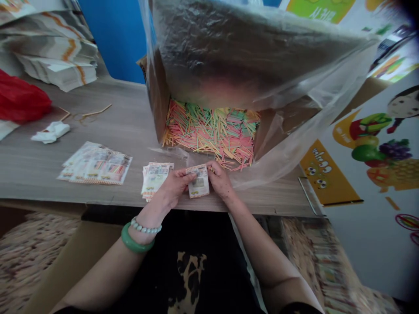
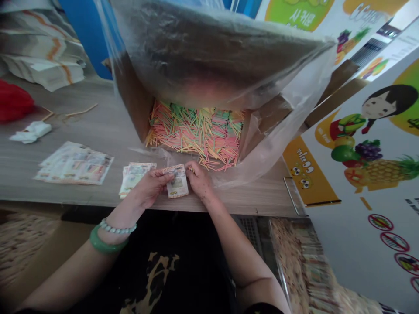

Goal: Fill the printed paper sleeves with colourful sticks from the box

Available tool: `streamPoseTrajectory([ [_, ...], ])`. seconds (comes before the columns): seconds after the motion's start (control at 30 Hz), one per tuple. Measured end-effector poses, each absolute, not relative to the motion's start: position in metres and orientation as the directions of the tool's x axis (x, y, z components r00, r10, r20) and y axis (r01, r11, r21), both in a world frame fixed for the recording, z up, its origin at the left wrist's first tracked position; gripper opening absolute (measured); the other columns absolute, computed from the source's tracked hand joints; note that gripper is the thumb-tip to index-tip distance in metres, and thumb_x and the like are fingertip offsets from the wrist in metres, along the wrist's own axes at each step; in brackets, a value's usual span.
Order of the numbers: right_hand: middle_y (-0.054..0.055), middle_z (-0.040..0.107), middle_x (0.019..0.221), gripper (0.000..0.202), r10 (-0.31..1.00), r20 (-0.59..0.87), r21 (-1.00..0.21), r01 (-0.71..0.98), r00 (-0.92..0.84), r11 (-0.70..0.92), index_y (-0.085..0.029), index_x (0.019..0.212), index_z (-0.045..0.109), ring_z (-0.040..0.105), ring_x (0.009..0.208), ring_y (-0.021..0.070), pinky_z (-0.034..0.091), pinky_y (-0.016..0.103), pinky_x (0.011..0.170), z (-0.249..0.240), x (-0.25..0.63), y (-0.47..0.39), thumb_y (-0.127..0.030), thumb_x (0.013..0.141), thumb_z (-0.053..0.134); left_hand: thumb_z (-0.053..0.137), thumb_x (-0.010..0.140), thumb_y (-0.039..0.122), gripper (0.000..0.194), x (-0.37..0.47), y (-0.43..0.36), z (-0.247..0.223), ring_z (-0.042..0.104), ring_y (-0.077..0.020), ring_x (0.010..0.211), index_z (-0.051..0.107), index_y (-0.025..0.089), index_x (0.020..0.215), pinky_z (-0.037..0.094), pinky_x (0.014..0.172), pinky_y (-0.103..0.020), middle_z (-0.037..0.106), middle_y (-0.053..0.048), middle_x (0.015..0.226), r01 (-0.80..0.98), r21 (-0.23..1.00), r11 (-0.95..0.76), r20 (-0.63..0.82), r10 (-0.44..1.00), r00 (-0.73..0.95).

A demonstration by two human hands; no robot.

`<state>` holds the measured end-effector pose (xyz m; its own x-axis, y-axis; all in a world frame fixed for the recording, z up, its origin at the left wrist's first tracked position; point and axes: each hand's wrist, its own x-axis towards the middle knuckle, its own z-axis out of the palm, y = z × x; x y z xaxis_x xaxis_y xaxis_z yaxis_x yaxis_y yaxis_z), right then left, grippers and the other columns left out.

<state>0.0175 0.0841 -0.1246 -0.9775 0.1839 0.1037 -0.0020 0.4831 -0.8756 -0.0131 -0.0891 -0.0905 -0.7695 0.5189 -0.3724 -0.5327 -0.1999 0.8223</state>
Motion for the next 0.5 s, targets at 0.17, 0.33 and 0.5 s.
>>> streamPoseTrajectory([
  [0.17,-0.001,0.065,0.078,0.015,0.226,0.245,-0.917,-0.150,-0.943,0.369,-0.024,0.085,0.055,0.059,0.073,0.0157,0.045,0.029,0.072,-0.118,0.026,0.080,-0.034,0.094,0.048,0.085,0.060,0.031,0.025,-0.010,-0.089,-0.092,0.056,-0.0116,0.058,0.069,0.013,0.068,0.046,0.060,-0.026,0.065,0.000,0.063,-0.415,0.891,-0.183,-0.288,0.478,-0.830],
  [0.33,-0.001,0.069,0.081,0.011,0.396,0.371,-0.928,-0.356,-0.840,0.112,-0.025,0.091,0.050,0.067,0.079,0.0164,0.049,0.033,0.079,-0.092,0.026,0.070,-0.034,0.096,0.051,0.072,0.074,0.034,0.022,-0.008,-0.088,-0.096,0.048,-0.0114,0.059,0.062,0.016,0.065,0.038,0.058,-0.024,0.055,0.003,0.060,-0.140,0.990,-0.023,-0.110,0.501,-0.858],
  [0.5,-0.002,0.069,0.078,0.014,0.405,0.386,-0.912,-0.410,-0.829,0.029,-0.025,0.091,0.050,0.070,0.081,0.0172,0.052,0.035,0.080,-0.077,0.023,0.063,-0.037,0.097,0.053,0.056,0.082,0.031,0.020,-0.007,-0.092,-0.098,0.049,-0.0147,0.067,0.056,0.018,0.067,0.039,0.061,-0.025,0.053,0.002,0.064,0.059,0.983,0.174,-0.053,0.578,-0.815],
])
